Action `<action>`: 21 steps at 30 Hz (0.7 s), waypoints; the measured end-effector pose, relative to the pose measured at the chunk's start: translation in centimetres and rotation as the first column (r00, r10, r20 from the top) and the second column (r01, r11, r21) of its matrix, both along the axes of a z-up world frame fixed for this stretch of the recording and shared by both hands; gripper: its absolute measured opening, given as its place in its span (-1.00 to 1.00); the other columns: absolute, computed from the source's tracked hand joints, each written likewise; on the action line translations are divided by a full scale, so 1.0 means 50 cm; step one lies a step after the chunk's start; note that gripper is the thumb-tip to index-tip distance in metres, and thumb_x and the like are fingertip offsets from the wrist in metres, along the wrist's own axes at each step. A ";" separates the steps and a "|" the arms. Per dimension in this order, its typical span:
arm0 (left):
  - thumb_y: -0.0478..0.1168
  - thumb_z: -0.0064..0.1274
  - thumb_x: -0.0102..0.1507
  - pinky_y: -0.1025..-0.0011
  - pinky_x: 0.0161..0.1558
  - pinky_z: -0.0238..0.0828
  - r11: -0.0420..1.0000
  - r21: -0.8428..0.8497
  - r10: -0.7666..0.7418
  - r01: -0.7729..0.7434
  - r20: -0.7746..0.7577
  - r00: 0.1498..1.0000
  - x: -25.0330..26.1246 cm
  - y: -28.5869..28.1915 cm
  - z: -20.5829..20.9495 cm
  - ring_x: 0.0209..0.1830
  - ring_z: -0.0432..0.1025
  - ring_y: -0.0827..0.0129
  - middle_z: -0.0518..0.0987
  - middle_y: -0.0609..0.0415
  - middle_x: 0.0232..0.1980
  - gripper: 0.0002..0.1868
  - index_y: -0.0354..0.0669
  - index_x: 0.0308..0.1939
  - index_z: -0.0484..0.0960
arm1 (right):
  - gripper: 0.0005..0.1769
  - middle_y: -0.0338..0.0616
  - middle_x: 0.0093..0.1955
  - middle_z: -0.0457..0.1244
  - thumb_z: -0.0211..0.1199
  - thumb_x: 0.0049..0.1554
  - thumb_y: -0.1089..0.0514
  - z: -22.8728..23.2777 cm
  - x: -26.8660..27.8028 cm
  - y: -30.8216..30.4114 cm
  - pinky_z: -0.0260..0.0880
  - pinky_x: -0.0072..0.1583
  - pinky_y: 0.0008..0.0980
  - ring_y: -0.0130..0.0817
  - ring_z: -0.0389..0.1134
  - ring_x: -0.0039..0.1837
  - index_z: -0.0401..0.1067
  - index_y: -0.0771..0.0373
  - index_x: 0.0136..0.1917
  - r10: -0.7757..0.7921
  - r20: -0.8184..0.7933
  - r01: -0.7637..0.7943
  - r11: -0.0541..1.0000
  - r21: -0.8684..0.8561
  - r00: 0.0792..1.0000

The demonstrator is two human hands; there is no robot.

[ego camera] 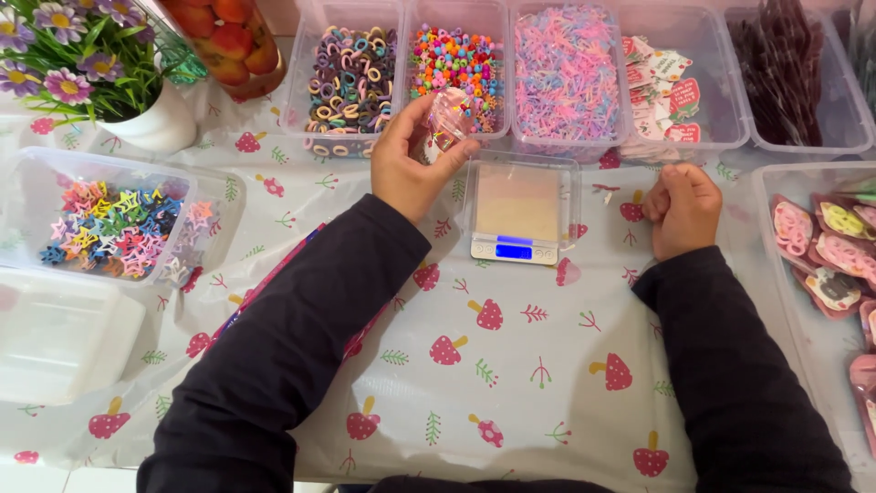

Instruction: Packing various hair accessories like rubber bands and clips into small plastic bags from sorted bins and weighing them.

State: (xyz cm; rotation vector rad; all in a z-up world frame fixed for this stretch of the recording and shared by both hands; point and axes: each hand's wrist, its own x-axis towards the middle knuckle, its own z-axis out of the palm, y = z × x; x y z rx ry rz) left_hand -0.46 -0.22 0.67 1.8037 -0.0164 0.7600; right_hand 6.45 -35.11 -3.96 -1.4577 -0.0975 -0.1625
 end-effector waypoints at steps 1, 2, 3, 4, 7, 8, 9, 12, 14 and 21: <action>-0.05 0.48 0.10 0.45 0.21 0.53 1.000 0.000 0.001 -0.001 0.001 1.000 0.001 0.000 0.000 0.15 0.52 0.38 0.59 -0.01 0.19 -0.27 -0.17 0.27 0.52 | -0.56 -0.28 -0.47 -0.08 0.05 0.33 0.22 -0.001 0.002 0.000 -0.02 -0.29 -0.44 -0.45 -0.07 -0.42 0.06 0.12 -0.38 0.001 0.001 -0.001 1.000 0.000 1.000; -0.06 0.49 0.09 0.46 0.22 0.52 1.000 -0.007 -0.004 0.004 -0.004 1.000 0.002 0.000 -0.001 0.16 0.51 0.38 0.58 -0.01 0.20 -0.26 -0.18 0.27 0.52 | -0.55 -0.28 -0.48 -0.08 0.05 0.33 0.22 -0.003 0.003 0.000 -0.04 -0.30 -0.44 -0.46 -0.08 -0.43 0.05 0.11 -0.39 0.008 0.010 -0.008 1.000 0.001 1.000; -0.07 0.50 0.08 0.47 0.23 0.52 1.000 -0.014 -0.008 0.008 -0.009 1.000 0.003 0.000 -0.002 0.18 0.50 0.38 0.58 -0.02 0.20 -0.26 -0.19 0.27 0.52 | -0.53 -0.27 -0.49 -0.08 0.04 0.34 0.23 -0.006 0.005 0.000 -0.06 -0.30 -0.43 -0.46 -0.09 -0.44 0.04 0.11 -0.40 0.015 0.019 -0.015 1.000 0.002 1.000; -0.07 0.50 0.08 0.47 0.23 0.52 1.000 -0.015 -0.010 0.010 -0.008 1.000 0.003 0.001 -0.002 0.18 0.50 0.38 0.58 -0.02 0.20 -0.26 -0.19 0.27 0.52 | -0.53 -0.27 -0.49 -0.08 0.04 0.34 0.23 -0.003 0.003 0.002 -0.06 -0.30 -0.43 -0.46 -0.09 -0.44 0.04 0.11 -0.40 0.013 0.019 -0.013 1.000 0.001 1.000; -0.01 0.49 0.09 0.46 0.19 0.54 0.999 0.041 0.015 -0.014 -0.023 1.000 0.012 0.004 -0.018 0.17 0.51 0.36 0.58 0.00 0.21 -0.24 -0.16 0.27 0.51 | -0.54 -0.28 -0.49 -0.09 0.05 0.32 0.24 -0.019 0.015 -0.002 -0.07 -0.30 -0.45 -0.47 -0.09 -0.43 0.04 0.11 -0.40 0.004 0.011 -0.003 1.000 -0.009 1.000; 0.01 0.58 0.02 0.36 0.18 0.53 0.999 0.034 0.039 -0.042 0.094 0.995 0.023 0.006 -0.034 0.12 0.55 0.22 0.60 -0.04 0.09 -0.21 -0.10 0.24 0.57 | -0.59 -0.24 -0.51 -0.09 0.08 0.33 0.28 -0.043 0.030 -0.011 0.03 -0.33 -0.46 -0.42 0.00 -0.48 0.11 0.15 -0.34 -0.018 0.034 0.017 1.000 0.022 0.999; 0.03 0.66 -0.06 0.27 0.17 0.51 0.997 0.024 0.062 -0.068 0.211 0.976 0.033 0.008 -0.050 0.06 0.59 0.08 0.62 -0.07 -0.03 -0.18 -0.05 0.21 0.62 | -0.64 -0.19 -0.53 -0.10 0.11 0.35 0.32 -0.066 0.045 -0.020 0.12 -0.37 -0.48 -0.38 0.08 -0.53 0.18 0.19 -0.29 -0.039 0.056 0.037 0.998 0.052 0.998; 0.04 0.65 -0.05 0.29 0.15 0.52 0.996 0.031 0.070 -0.079 0.223 0.972 0.034 0.002 -0.047 0.04 0.59 0.10 0.63 -0.04 -0.05 -0.19 -0.05 0.19 0.63 | -0.64 -0.19 -0.52 -0.10 0.12 0.35 0.32 -0.062 0.041 -0.019 0.10 -0.37 -0.49 -0.39 0.07 -0.52 0.19 0.20 -0.30 -0.015 0.069 0.012 0.999 0.044 0.998; 0.04 0.65 -0.06 0.29 0.15 0.52 0.997 0.034 0.066 -0.076 0.225 0.972 0.036 0.005 -0.050 0.04 0.59 0.10 0.63 -0.04 -0.05 -0.19 -0.05 0.20 0.63 | -0.64 -0.19 -0.53 -0.09 0.11 0.35 0.32 -0.062 0.042 -0.017 0.09 -0.37 -0.50 -0.39 0.07 -0.53 0.19 0.20 -0.30 -0.015 0.077 0.011 0.999 0.048 0.997; 0.05 0.66 -0.07 0.27 0.14 0.52 0.996 0.038 0.067 -0.078 0.229 0.971 0.041 0.010 -0.059 0.03 0.59 0.10 0.63 -0.06 -0.05 -0.18 -0.05 0.19 0.63 | -0.64 -0.19 -0.52 -0.07 0.12 0.37 0.31 -0.063 0.041 -0.018 0.11 -0.38 -0.50 -0.40 0.09 -0.52 0.22 0.21 -0.29 -0.002 0.084 0.000 0.999 0.033 0.996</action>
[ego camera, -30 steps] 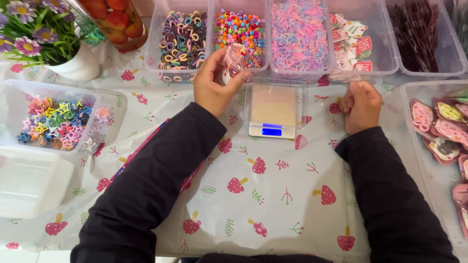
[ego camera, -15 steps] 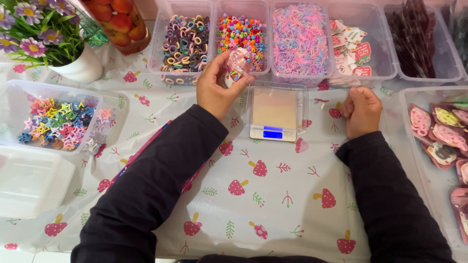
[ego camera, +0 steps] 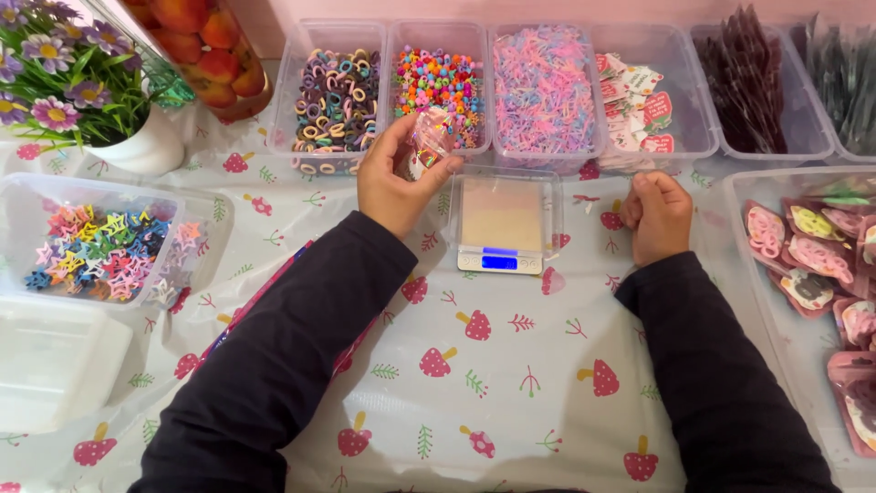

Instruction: Packing various hair accessories like rubber bands and clips into small plastic bags from sorted bins and weighing them.

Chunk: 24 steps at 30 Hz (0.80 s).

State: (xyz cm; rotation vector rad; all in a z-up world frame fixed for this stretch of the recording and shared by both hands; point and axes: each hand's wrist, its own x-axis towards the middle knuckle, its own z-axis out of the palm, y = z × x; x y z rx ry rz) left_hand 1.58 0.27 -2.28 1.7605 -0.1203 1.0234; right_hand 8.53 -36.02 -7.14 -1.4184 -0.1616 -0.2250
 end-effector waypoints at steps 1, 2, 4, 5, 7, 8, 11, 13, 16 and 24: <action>0.05 0.66 -0.07 0.27 0.14 0.52 1.000 0.000 0.001 -0.001 -0.004 1.000 -0.003 -0.001 0.002 0.03 0.59 0.10 0.63 -0.06 -0.05 -0.18 -0.05 0.19 0.63 | -0.64 -0.19 -0.52 -0.07 0.12 0.37 0.31 0.000 -0.001 0.000 0.11 -0.38 -0.50 -0.40 0.09 -0.52 0.22 0.21 -0.29 0.001 -0.004 -0.001 1.000 0.000 1.000; 0.05 0.65 -0.06 0.27 0.14 0.52 1.000 0.008 0.006 -0.006 -0.001 1.000 -0.006 -0.003 0.004 0.03 0.59 0.09 0.64 -0.06 -0.05 -0.19 -0.05 0.19 0.63 | -0.64 -0.20 -0.52 -0.08 0.13 0.37 0.30 -0.001 -0.002 0.000 0.11 -0.37 -0.51 -0.40 0.08 -0.52 0.22 0.21 -0.29 0.002 -0.006 -0.002 1.000 0.003 1.000; 0.05 0.65 -0.06 0.27 0.14 0.52 1.000 0.018 0.013 -0.013 0.003 1.000 -0.006 -0.002 0.008 0.02 0.59 0.08 0.64 -0.06 -0.05 -0.20 -0.05 0.19 0.63 | -0.63 -0.20 -0.52 -0.08 0.14 0.37 0.30 -0.001 0.001 0.001 0.10 -0.37 -0.51 -0.40 0.08 -0.52 0.22 0.21 -0.29 0.005 -0.008 -0.005 1.000 0.008 1.000; 0.05 0.65 -0.06 0.28 0.14 0.52 1.000 0.011 0.007 -0.007 0.008 1.000 -0.005 -0.002 0.007 0.02 0.59 0.10 0.64 -0.05 -0.05 -0.20 -0.05 0.19 0.63 | -0.63 -0.20 -0.52 -0.08 0.14 0.37 0.30 -0.001 0.002 0.001 0.10 -0.37 -0.51 -0.39 0.08 -0.52 0.21 0.21 -0.29 0.004 -0.003 -0.004 1.000 0.007 1.000; 0.06 0.65 -0.06 0.28 0.14 0.52 1.000 0.004 0.002 -0.002 0.009 1.000 -0.005 -0.002 0.006 0.02 0.59 0.11 0.64 -0.04 -0.05 -0.19 -0.04 0.19 0.64 | -0.63 -0.19 -0.52 -0.09 0.14 0.37 0.30 -0.004 0.004 0.000 0.10 -0.37 -0.50 -0.39 0.08 -0.52 0.21 0.21 -0.29 0.004 -0.002 -0.004 1.000 0.005 1.000; 0.05 0.66 -0.06 0.28 0.14 0.52 1.000 0.000 0.001 -0.001 0.010 1.000 -0.005 -0.003 0.006 0.02 0.59 0.11 0.64 -0.04 -0.05 -0.19 -0.04 0.19 0.64 | -0.63 -0.19 -0.52 -0.08 0.14 0.37 0.29 -0.005 0.004 -0.001 0.10 -0.37 -0.50 -0.39 0.08 -0.52 0.21 0.21 -0.29 0.003 -0.005 -0.003 1.000 0.000 1.000; 0.04 0.66 -0.06 0.28 0.14 0.52 1.000 -0.004 -0.001 0.001 0.014 1.000 -0.006 -0.004 0.009 0.02 0.60 0.11 0.64 -0.05 -0.06 -0.19 -0.05 0.19 0.63 | -0.63 -0.20 -0.52 -0.08 0.14 0.38 0.29 -0.003 0.004 0.000 0.11 -0.37 -0.50 -0.39 0.09 -0.51 0.21 0.20 -0.29 0.001 -0.006 -0.001 1.000 -0.008 1.000; 0.04 0.66 -0.06 0.28 0.13 0.52 1.000 -0.006 -0.003 0.003 0.015 1.000 -0.006 -0.003 0.009 0.02 0.60 0.10 0.64 -0.06 -0.06 -0.19 -0.05 0.19 0.63 | -0.63 -0.20 -0.52 -0.08 0.14 0.38 0.29 -0.003 0.004 0.000 0.11 -0.37 -0.50 -0.39 0.09 -0.51 0.21 0.20 -0.29 0.000 -0.007 0.000 1.000 -0.011 1.000; 0.05 0.66 -0.06 0.28 0.13 0.52 1.000 0.003 -0.007 0.007 0.007 1.000 -0.006 -0.001 0.006 0.02 0.59 0.09 0.63 -0.06 -0.07 -0.19 -0.05 0.19 0.63 | -0.63 -0.20 -0.51 -0.09 0.13 0.38 0.28 -0.003 0.004 0.000 0.10 -0.37 -0.50 -0.40 0.07 -0.51 0.20 0.19 -0.28 0.006 -0.015 -0.006 1.000 -0.007 1.000; 0.06 0.67 -0.06 0.28 0.14 0.52 1.000 0.002 0.002 -0.002 0.000 1.000 -0.003 -0.003 0.005 0.03 0.59 0.10 0.63 -0.05 -0.06 -0.18 -0.04 0.20 0.63 | -0.63 -0.20 -0.51 -0.08 0.14 0.39 0.28 -0.008 0.008 -0.002 0.11 -0.36 -0.49 -0.39 0.08 -0.51 0.20 0.19 -0.28 0.004 -0.010 -0.004 1.000 -0.017 1.000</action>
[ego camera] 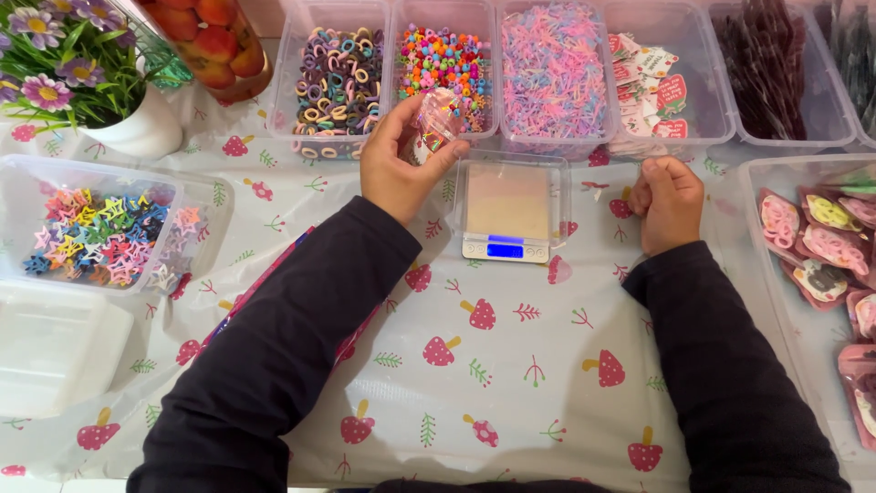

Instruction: Packing various hair accessories like rubber bands and clips into small plastic bags from sorted bins and weighing them.

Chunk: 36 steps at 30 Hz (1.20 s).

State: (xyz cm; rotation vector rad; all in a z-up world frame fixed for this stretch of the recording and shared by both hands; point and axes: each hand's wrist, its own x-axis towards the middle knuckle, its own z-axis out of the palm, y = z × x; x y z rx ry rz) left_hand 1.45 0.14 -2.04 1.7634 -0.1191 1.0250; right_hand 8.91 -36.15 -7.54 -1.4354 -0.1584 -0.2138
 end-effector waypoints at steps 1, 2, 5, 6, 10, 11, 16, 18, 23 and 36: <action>0.06 0.67 -0.06 0.28 0.14 0.52 1.000 0.000 0.000 0.000 0.000 1.000 -0.001 0.000 0.001 0.03 0.59 0.10 0.63 -0.05 -0.06 -0.18 -0.04 0.20 0.63 | -0.63 -0.20 -0.51 -0.08 0.14 0.39 0.28 0.001 -0.001 0.000 0.11 -0.36 -0.49 -0.39 0.08 -0.51 0.20 0.19 -0.28 0.000 0.000 0.000 1.000 0.000 1.000; 0.06 0.66 -0.06 0.27 0.15 0.51 1.000 -0.003 -0.005 0.005 -0.002 1.000 -0.003 0.000 0.002 0.03 0.59 0.10 0.63 -0.05 -0.06 -0.18 -0.03 0.20 0.63 | -0.63 -0.20 -0.51 -0.08 0.14 0.39 0.29 0.001 -0.001 0.001 0.12 -0.36 -0.49 -0.39 0.09 -0.51 0.21 0.20 -0.28 0.002 0.000 -0.002 1.000 -0.003 1.000; 0.06 0.66 -0.05 0.27 0.15 0.51 1.000 0.001 -0.007 0.007 -0.002 1.000 -0.005 0.000 0.004 0.03 0.60 0.09 0.63 -0.06 -0.06 -0.18 -0.03 0.20 0.63 | -0.63 -0.19 -0.52 -0.07 0.14 0.38 0.29 0.003 -0.002 0.001 0.12 -0.36 -0.49 -0.39 0.09 -0.51 0.21 0.20 -0.28 0.002 0.001 -0.002 1.000 -0.007 1.000; 0.06 0.66 -0.05 0.26 0.15 0.51 1.000 0.007 -0.004 0.004 -0.002 1.000 -0.005 0.000 0.004 0.03 0.60 0.08 0.63 -0.06 -0.06 -0.18 -0.03 0.20 0.63 | -0.63 -0.19 -0.52 -0.07 0.14 0.38 0.30 0.004 -0.002 0.001 0.13 -0.36 -0.49 -0.39 0.09 -0.51 0.22 0.20 -0.28 0.001 0.002 -0.001 1.000 -0.009 1.000; 0.07 0.65 -0.05 0.26 0.14 0.51 1.000 0.014 0.003 -0.003 0.000 1.000 -0.004 -0.001 0.004 0.03 0.59 0.07 0.63 -0.07 -0.05 -0.18 -0.04 0.20 0.63 | -0.63 -0.19 -0.52 -0.07 0.14 0.39 0.29 0.001 -0.001 0.000 0.13 -0.36 -0.49 -0.39 0.10 -0.51 0.21 0.20 -0.27 0.009 0.014 -0.009 1.000 -0.011 1.000; 0.07 0.66 -0.05 0.26 0.15 0.51 1.000 0.008 0.001 -0.001 -0.006 1.000 -0.004 -0.001 0.003 0.04 0.59 0.08 0.63 -0.07 -0.05 -0.18 -0.05 0.20 0.63 | -0.63 -0.19 -0.52 -0.06 0.14 0.39 0.30 0.002 -0.001 0.000 0.13 -0.37 -0.49 -0.39 0.10 -0.51 0.21 0.19 -0.28 0.006 0.013 -0.006 1.000 -0.017 1.000; 0.06 0.66 -0.05 0.27 0.14 0.51 1.000 0.011 -0.003 0.003 0.009 1.000 -0.005 -0.003 0.003 0.03 0.59 0.07 0.63 -0.09 -0.05 -0.18 -0.07 0.20 0.62 | -0.60 -0.21 -0.55 -0.03 0.13 0.37 0.33 0.014 -0.020 0.005 0.09 -0.34 -0.53 -0.43 0.11 -0.49 0.21 0.20 -0.32 -0.021 0.065 0.030 0.991 -0.134 0.998; 0.07 0.66 -0.06 0.27 0.13 0.52 1.000 0.016 0.000 0.000 0.001 1.000 -0.002 0.000 0.002 0.02 0.59 0.07 0.63 -0.09 -0.05 -0.17 -0.08 0.20 0.63 | -0.66 -0.18 -0.54 0.03 0.29 0.31 0.32 0.024 -0.021 0.003 0.10 -0.27 -0.45 -0.42 0.05 -0.42 0.36 0.24 -0.31 -0.015 0.200 0.102 0.896 -0.432 0.980; 0.08 0.65 -0.08 0.25 0.13 0.52 1.000 0.011 -0.008 0.008 -0.002 1.000 0.007 0.000 -0.005 0.03 0.59 0.04 0.63 -0.10 -0.05 -0.16 -0.09 0.19 0.63 | -0.76 -0.17 -0.44 0.10 0.36 0.32 0.11 0.181 -0.008 0.061 0.21 -0.13 -0.35 -0.34 0.13 -0.29 0.48 0.14 -0.19 0.063 0.269 0.146 0.709 -0.689 0.961; 0.05 0.48 0.05 0.48 0.11 0.48 0.999 0.034 -0.004 0.013 -0.250 0.968 -0.036 -0.012 0.059 0.07 0.50 0.40 0.62 0.09 0.08 -0.26 -0.08 0.23 0.55 | -0.77 -0.27 -0.18 0.41 0.21 0.26 -0.11 0.274 0.171 0.220 0.37 -0.15 -0.07 -0.12 0.41 -0.10 0.59 -0.06 -0.12 0.161 0.097 0.113 -0.095 -0.989 0.982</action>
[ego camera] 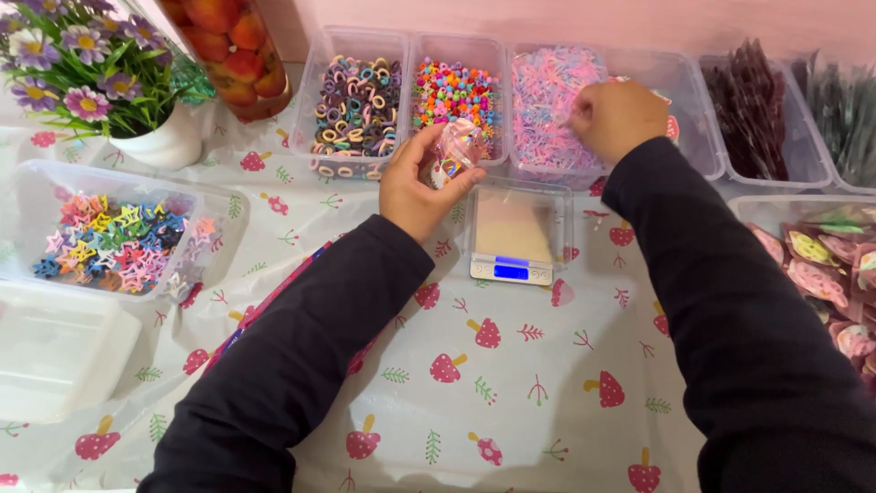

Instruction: Packing various hair accessories like rubber bands and clips into small plastic bags from sorted bins and weighing them.

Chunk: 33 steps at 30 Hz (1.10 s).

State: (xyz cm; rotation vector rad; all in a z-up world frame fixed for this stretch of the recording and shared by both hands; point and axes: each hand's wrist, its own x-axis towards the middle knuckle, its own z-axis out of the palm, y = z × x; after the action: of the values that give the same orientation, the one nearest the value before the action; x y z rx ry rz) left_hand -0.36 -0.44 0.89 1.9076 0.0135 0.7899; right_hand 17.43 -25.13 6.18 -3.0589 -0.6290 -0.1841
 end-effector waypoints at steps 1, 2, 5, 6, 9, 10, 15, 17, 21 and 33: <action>0.05 0.48 0.05 0.48 0.11 0.48 1.000 -0.003 0.001 -0.001 -0.002 1.000 0.000 0.000 -0.001 0.07 0.50 0.40 0.62 0.09 0.08 -0.26 -0.08 0.23 0.55 | -0.77 -0.27 -0.18 0.41 0.21 0.26 -0.11 0.007 0.004 -0.001 0.37 -0.15 -0.07 -0.12 0.41 -0.10 0.59 -0.06 -0.12 0.001 -0.002 -0.001 1.000 -0.003 1.000; 0.05 0.48 0.05 0.48 0.13 0.48 1.000 -0.017 -0.007 0.007 -0.012 1.000 0.000 0.000 -0.002 0.09 0.50 0.40 0.62 0.09 0.10 -0.25 -0.09 0.24 0.55 | -0.80 -0.27 -0.14 0.43 0.23 0.26 -0.05 0.015 0.008 -0.004 0.37 -0.14 -0.10 -0.17 0.41 -0.07 0.62 -0.02 -0.07 0.026 -0.008 -0.025 0.995 0.101 1.000; 0.07 0.48 0.05 0.48 0.14 0.48 1.000 -0.019 -0.008 0.008 -0.021 1.000 0.002 -0.001 -0.003 0.12 0.50 0.40 0.61 0.08 0.13 -0.23 -0.08 0.25 0.54 | -0.84 -0.30 -0.20 0.39 0.29 0.28 0.07 0.026 0.018 -0.014 0.33 -0.13 -0.21 -0.32 0.35 -0.14 0.62 0.06 -0.11 0.083 -0.001 -0.078 0.945 0.316 0.997; 0.08 0.47 0.04 0.47 0.13 0.48 1.000 -0.004 0.001 -0.001 -0.022 1.000 0.002 0.000 -0.004 0.11 0.50 0.40 0.62 0.08 0.13 -0.23 -0.07 0.25 0.55 | -0.79 -0.31 -0.30 0.35 0.32 0.29 0.14 0.028 0.020 -0.017 0.30 -0.13 -0.30 -0.43 0.29 -0.23 0.60 0.09 -0.21 0.116 0.011 -0.110 0.898 0.425 0.993; 0.10 0.47 0.04 0.47 0.13 0.48 1.000 0.002 0.006 -0.006 -0.015 1.000 0.003 0.000 -0.006 0.10 0.50 0.39 0.62 0.08 0.11 -0.23 -0.07 0.25 0.55 | -0.78 -0.32 -0.38 0.31 0.32 0.34 0.16 0.052 -0.018 -0.011 0.35 -0.13 -0.42 -0.53 0.28 -0.33 0.52 0.09 -0.19 0.046 -0.180 0.074 0.792 0.606 0.983; 0.10 0.47 0.04 0.47 0.13 0.48 1.000 0.002 0.006 -0.006 -0.015 1.000 0.003 0.000 -0.007 0.10 0.50 0.39 0.62 0.08 0.11 -0.23 -0.07 0.25 0.55 | -0.78 -0.32 -0.38 0.31 0.32 0.34 0.16 0.052 -0.021 -0.011 0.35 -0.13 -0.42 -0.53 0.28 -0.33 0.52 0.09 -0.19 0.046 -0.179 0.074 0.792 0.607 0.983; 0.07 0.48 0.05 0.47 0.13 0.47 1.000 0.001 0.002 -0.002 -0.017 1.000 0.002 0.000 -0.005 0.11 0.50 0.38 0.61 0.07 0.12 -0.24 -0.07 0.25 0.55 | -0.93 -0.39 -0.26 0.30 0.31 0.30 0.22 0.113 -0.115 0.011 0.24 -0.25 -0.66 -0.66 0.14 -0.33 0.52 0.09 -0.06 0.030 -0.470 0.379 0.550 0.745 0.882; 0.09 0.48 0.05 0.46 0.12 0.48 1.000 0.010 0.003 -0.003 -0.008 1.000 0.004 0.003 -0.008 0.10 0.50 0.38 0.61 0.07 0.10 -0.24 -0.07 0.25 0.55 | -0.91 -0.35 -0.27 0.33 0.28 0.22 0.26 0.094 -0.145 0.011 0.09 -0.35 -0.64 -0.67 0.09 -0.39 0.53 0.09 -0.11 0.116 -0.472 0.339 0.552 0.762 0.874; 0.04 0.48 0.08 0.45 0.17 0.51 0.999 -0.019 -0.035 0.034 -0.012 0.999 -0.005 0.000 0.002 0.12 0.51 0.36 0.59 0.04 0.13 -0.26 -0.10 0.26 0.53 | -0.91 -0.31 -0.13 0.45 0.35 0.21 0.14 0.048 -0.206 0.015 0.44 0.08 -0.39 -0.51 0.41 -0.09 0.63 0.08 -0.14 0.218 -0.352 -0.004 0.854 0.520 0.910; 0.04 0.47 0.11 0.43 0.19 0.51 0.999 -0.002 -0.044 0.044 -0.019 0.999 -0.007 0.002 0.001 0.20 0.49 0.33 0.58 0.04 0.20 -0.25 -0.11 0.29 0.50 | -0.79 -0.33 -0.20 0.39 0.10 0.16 0.21 -0.004 -0.274 -0.046 -0.04 -0.52 -0.50 -0.52 0.00 -0.55 0.56 0.11 -0.05 0.026 -0.321 0.256 0.544 0.799 0.947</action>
State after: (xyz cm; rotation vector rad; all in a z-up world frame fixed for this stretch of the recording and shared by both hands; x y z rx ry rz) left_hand -0.71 -0.32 0.93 1.9079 -0.0160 0.7415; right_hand 3.75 -27.43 5.97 -2.0989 -0.1947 -0.0020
